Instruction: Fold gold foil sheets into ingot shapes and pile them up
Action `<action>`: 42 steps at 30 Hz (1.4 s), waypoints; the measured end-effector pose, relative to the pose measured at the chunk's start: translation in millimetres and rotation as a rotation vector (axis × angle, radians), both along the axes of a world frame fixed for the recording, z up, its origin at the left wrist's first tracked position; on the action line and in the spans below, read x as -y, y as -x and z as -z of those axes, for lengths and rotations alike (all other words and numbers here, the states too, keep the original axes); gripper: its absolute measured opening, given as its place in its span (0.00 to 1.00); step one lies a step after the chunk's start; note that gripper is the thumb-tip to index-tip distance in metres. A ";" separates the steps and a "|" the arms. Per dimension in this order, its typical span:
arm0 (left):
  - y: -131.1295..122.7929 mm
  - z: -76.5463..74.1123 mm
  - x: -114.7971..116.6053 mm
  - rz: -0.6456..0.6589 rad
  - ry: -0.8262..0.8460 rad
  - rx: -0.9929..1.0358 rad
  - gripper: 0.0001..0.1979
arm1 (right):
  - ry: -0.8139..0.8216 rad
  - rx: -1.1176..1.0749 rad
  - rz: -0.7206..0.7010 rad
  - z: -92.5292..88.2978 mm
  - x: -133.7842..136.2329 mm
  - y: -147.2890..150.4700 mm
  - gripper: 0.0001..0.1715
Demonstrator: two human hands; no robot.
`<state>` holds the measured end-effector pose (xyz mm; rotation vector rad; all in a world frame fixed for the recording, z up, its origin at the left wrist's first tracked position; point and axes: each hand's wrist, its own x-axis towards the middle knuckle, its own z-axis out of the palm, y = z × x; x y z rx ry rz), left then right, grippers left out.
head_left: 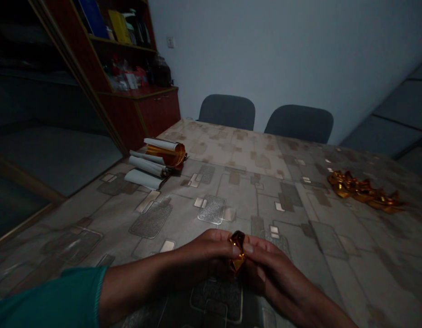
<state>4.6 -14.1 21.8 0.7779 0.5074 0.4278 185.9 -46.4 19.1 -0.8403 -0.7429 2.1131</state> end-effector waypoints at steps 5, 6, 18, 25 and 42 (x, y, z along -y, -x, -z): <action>4.9 -2.1 -2.7 0.029 0.139 0.084 0.17 | 0.041 -0.010 0.017 -4.0 -0.6 -2.3 0.14; 5.2 -0.7 -3.1 0.024 0.182 0.101 0.18 | 0.042 -0.006 0.025 -5.1 -0.9 -2.6 0.14; 4.2 1.0 -3.4 -0.045 0.205 0.114 0.11 | 0.074 -0.041 0.045 -15.7 -2.9 -1.6 0.16; 5.4 -0.7 -4.7 -0.008 0.187 0.158 0.09 | 0.014 -0.029 0.024 -7.9 -0.5 -4.0 0.14; 6.7 2.9 -3.9 0.059 0.336 0.154 0.13 | -0.071 0.076 0.038 -4.2 2.3 1.1 0.22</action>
